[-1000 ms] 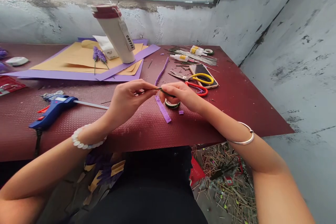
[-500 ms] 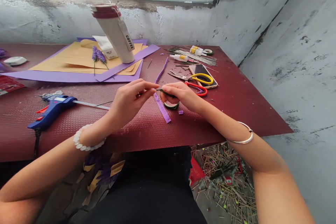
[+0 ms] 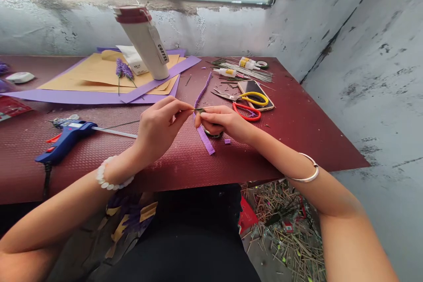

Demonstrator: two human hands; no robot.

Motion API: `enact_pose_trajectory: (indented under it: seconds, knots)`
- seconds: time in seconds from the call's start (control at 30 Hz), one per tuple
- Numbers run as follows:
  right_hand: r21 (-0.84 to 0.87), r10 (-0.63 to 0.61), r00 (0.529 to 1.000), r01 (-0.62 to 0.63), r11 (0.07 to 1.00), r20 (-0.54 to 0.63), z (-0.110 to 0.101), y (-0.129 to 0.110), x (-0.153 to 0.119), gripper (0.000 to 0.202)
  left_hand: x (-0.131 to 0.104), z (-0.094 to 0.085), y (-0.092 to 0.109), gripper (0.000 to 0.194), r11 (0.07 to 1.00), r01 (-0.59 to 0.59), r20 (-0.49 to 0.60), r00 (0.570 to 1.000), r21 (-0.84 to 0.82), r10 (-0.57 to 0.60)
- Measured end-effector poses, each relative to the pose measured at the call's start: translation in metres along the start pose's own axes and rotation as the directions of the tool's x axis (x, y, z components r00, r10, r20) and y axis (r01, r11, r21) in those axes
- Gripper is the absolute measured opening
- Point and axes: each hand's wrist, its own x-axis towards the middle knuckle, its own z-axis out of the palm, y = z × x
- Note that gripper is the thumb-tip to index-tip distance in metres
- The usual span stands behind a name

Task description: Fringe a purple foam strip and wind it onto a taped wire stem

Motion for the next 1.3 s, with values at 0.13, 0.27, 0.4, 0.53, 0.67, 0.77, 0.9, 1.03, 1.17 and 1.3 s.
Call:
enact_pose_trajectory:
  seconds: [0.13,0.27,0.4,0.53,0.67,0.77,0.9,1.03,1.17,1.3]
  knots:
    - [0.132,0.019,1.0,-0.017,0.991,-0.011,0.001,0.001,0.001,0.023,-0.001,-0.001,-0.004,0.023,0.957,-0.205,-0.044,0.975,0.207,0.218]
    - [0.213,0.039,0.999,-0.035,0.976,-0.018,0.002,0.002,0.003,0.031,0.0,-0.005,-0.006,0.03,0.908,-0.352,0.031,0.935,0.226,0.354]
    - [0.138,0.026,0.996,-0.013,0.99,-0.091,0.003,0.002,0.004,0.034,-0.001,-0.004,-0.005,0.032,0.926,-0.342,0.055,0.94,0.158,0.337]
    - [-0.056,-0.064,0.988,0.057,0.997,-0.141,0.002,0.0,0.003,0.034,-0.004,0.001,-0.003,0.021,0.976,-0.198,-0.026,0.979,0.092,0.201]
    - [-0.132,-0.079,0.989,0.062,0.989,-0.126,0.002,-0.001,0.002,0.036,-0.002,0.0,-0.001,0.016,0.997,-0.027,0.021,0.999,-0.077,0.029]
    - [-0.155,-0.066,0.991,0.047,0.987,-0.116,0.002,-0.001,0.003,0.035,0.002,-0.004,-0.001,0.013,0.992,0.011,0.092,0.996,-0.122,0.0]
    - [-0.142,-0.076,0.993,0.063,0.988,-0.089,0.001,-0.001,0.003,0.031,0.007,-0.007,-0.002,0.01,0.988,0.035,0.107,0.994,-0.151,-0.019]
    - [-0.08,-0.052,0.997,0.047,0.996,-0.062,0.0,-0.002,0.003,0.019,0.007,-0.006,-0.003,0.006,0.989,0.058,0.069,0.996,-0.135,-0.049]
    - [-0.027,-0.029,0.999,0.028,0.999,-0.045,0.0,-0.001,0.003,0.015,0.005,-0.003,-0.002,0.007,0.993,0.071,0.03,0.997,-0.091,-0.069]
    - [-0.024,-0.014,0.996,0.012,1.0,-0.084,0.001,0.0,0.002,0.026,0.004,-0.002,-0.001,0.007,0.995,0.072,0.02,0.997,-0.067,-0.07]
